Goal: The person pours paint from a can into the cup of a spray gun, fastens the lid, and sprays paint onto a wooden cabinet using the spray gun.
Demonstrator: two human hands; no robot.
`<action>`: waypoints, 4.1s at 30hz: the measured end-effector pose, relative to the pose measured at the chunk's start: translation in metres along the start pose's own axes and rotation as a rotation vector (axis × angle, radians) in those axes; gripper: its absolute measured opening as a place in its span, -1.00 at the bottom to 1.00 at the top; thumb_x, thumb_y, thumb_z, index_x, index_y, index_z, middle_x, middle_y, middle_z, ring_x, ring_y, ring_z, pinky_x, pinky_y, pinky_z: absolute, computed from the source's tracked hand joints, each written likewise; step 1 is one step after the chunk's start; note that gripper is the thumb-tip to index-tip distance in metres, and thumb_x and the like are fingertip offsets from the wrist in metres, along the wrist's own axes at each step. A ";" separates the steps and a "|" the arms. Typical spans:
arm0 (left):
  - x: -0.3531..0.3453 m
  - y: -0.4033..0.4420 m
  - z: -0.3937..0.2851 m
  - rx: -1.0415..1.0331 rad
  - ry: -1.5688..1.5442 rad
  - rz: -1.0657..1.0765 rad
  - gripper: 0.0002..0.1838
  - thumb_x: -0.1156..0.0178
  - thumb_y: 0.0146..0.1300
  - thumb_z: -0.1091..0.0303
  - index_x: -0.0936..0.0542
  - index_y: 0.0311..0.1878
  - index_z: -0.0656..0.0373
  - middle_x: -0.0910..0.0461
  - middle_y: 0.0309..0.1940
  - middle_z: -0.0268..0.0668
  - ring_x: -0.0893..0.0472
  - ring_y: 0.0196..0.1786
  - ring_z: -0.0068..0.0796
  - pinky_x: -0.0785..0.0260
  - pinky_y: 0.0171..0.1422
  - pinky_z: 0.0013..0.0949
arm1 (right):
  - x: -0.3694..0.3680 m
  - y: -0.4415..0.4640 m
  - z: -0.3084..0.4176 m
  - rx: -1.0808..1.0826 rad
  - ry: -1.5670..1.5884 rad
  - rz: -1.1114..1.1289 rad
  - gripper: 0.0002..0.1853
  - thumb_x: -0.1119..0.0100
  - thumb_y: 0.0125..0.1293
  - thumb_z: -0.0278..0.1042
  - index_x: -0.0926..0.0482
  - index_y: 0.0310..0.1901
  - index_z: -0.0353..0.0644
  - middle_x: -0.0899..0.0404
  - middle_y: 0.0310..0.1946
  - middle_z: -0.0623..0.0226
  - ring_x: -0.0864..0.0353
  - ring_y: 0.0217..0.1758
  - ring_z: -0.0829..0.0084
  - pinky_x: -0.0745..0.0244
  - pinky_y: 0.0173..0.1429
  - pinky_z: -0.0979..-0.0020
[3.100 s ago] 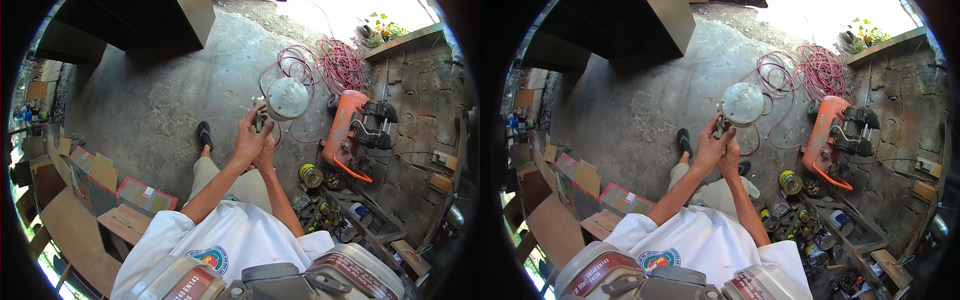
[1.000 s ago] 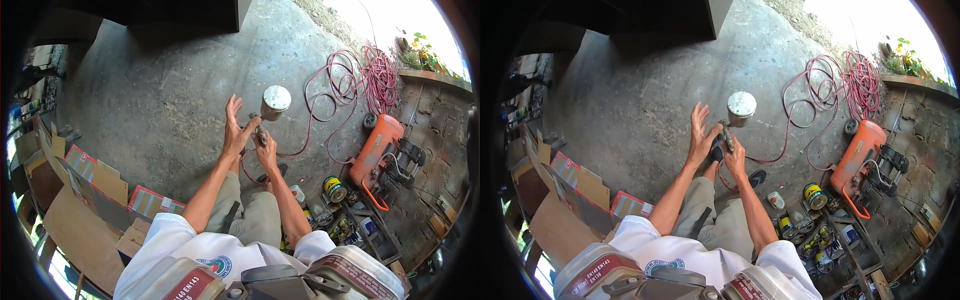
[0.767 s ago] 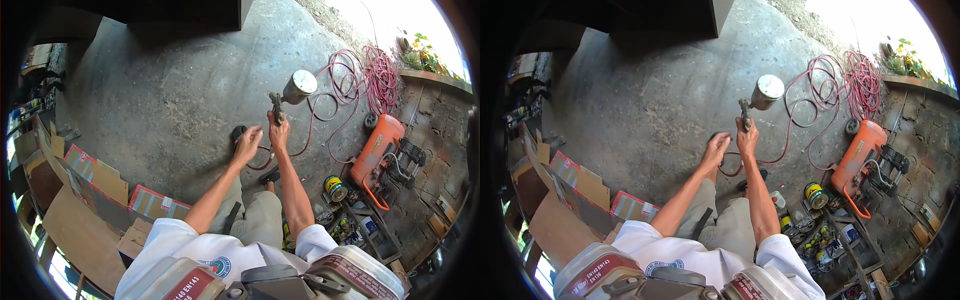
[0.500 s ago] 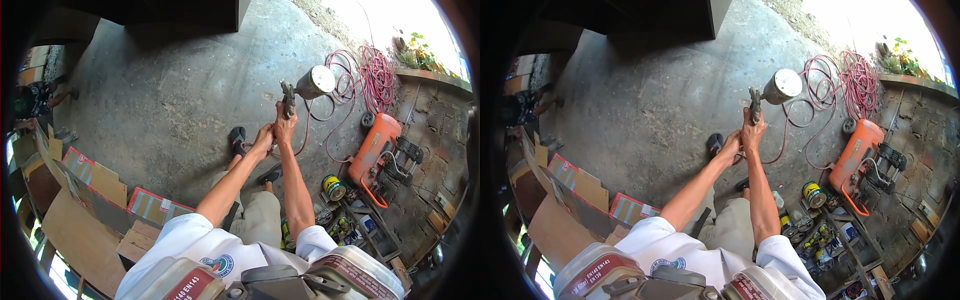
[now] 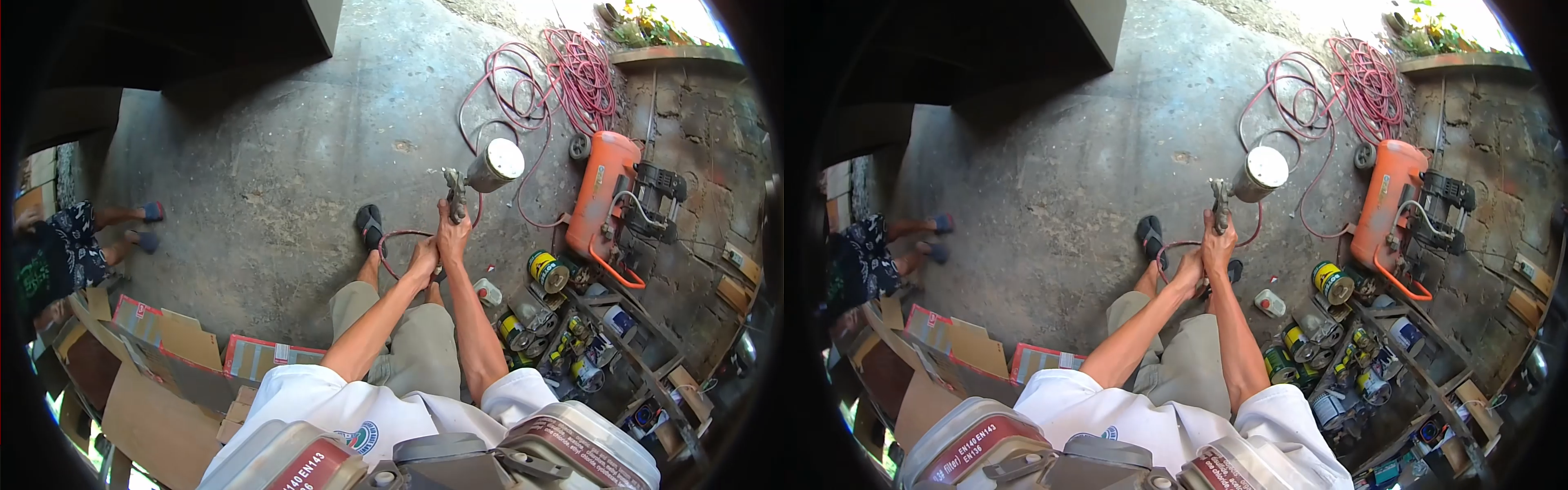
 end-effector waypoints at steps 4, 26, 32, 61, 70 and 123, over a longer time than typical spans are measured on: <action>0.009 -0.017 -0.001 -0.170 0.208 -0.134 -0.61 0.01 0.50 0.13 -0.61 0.05 0.26 -0.64 -0.17 -0.30 -0.56 -0.18 -0.54 -0.37 -0.15 -0.42 | 0.040 0.021 -0.050 -0.047 -0.063 -0.071 -0.57 -0.23 0.38 -0.06 -0.56 0.01 -0.32 -0.64 -0.32 0.12 -0.52 -0.29 0.33 -0.45 -0.09 0.24; -0.104 -0.063 0.037 -0.128 0.615 0.006 -0.49 -0.08 0.45 -0.05 -0.48 0.22 0.18 -0.58 0.08 -0.29 -0.52 0.10 -0.49 -0.37 0.13 -0.37 | 0.226 -0.026 -0.131 -0.020 0.072 -0.318 -0.53 -0.21 0.38 -0.17 -0.49 0.24 -0.20 -0.58 0.10 -0.07 -0.57 0.16 -0.08 -0.46 0.17 0.17; -0.250 -0.066 0.025 -0.203 0.618 0.049 -0.24 -0.17 0.37 -0.12 -0.27 0.43 0.23 -0.42 0.29 -0.09 -0.43 0.31 -0.26 -0.27 0.35 -0.22 | 0.250 -0.058 -0.131 -0.013 0.186 -0.262 -0.43 -0.18 0.33 -0.34 -0.36 0.37 -0.14 -0.54 0.13 -0.05 -0.56 0.15 -0.07 -0.48 0.13 0.15; -0.256 -0.026 -0.060 -0.335 0.626 -0.036 -0.77 -0.14 0.27 0.52 -0.52 0.00 0.22 -0.51 -0.24 -0.32 -0.50 -0.36 -0.51 -0.42 -0.25 -0.36 | 0.457 -0.027 -0.258 -0.135 0.101 -0.563 -0.51 -0.26 0.14 -0.39 -0.49 0.14 -0.29 -0.57 0.00 0.00 -0.53 0.12 0.00 -0.41 0.21 0.10; -0.318 0.001 -0.019 -0.235 0.632 -0.184 -0.73 -0.23 0.30 0.29 -0.50 -0.05 0.24 -0.42 -0.44 -0.39 -0.36 -0.48 -0.55 -0.28 -0.23 -0.43 | 0.698 0.178 -0.490 -0.392 0.141 -0.480 -0.35 -0.40 0.14 -0.24 -0.43 0.27 -0.20 -0.55 0.13 0.06 -0.57 0.17 0.16 -0.48 0.18 0.18; -0.262 -0.110 0.027 -0.577 -0.112 -0.418 -0.66 -0.10 0.42 0.36 -0.47 0.22 0.19 -0.56 0.06 -0.37 -0.55 0.10 -0.50 -0.39 0.20 -0.33 | 0.255 -0.036 -0.090 0.355 0.141 0.736 -0.34 -0.36 -0.12 -0.55 -0.44 0.14 -0.24 -0.55 -0.07 -0.10 -0.57 0.00 -0.19 -0.52 0.03 0.06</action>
Point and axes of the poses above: each hand's wrist, its own y-axis towards the middle knuckle, its own x-axis out of the back of the hand, z = x × y, the point moved 6 cm from there along y, towards the middle knuckle
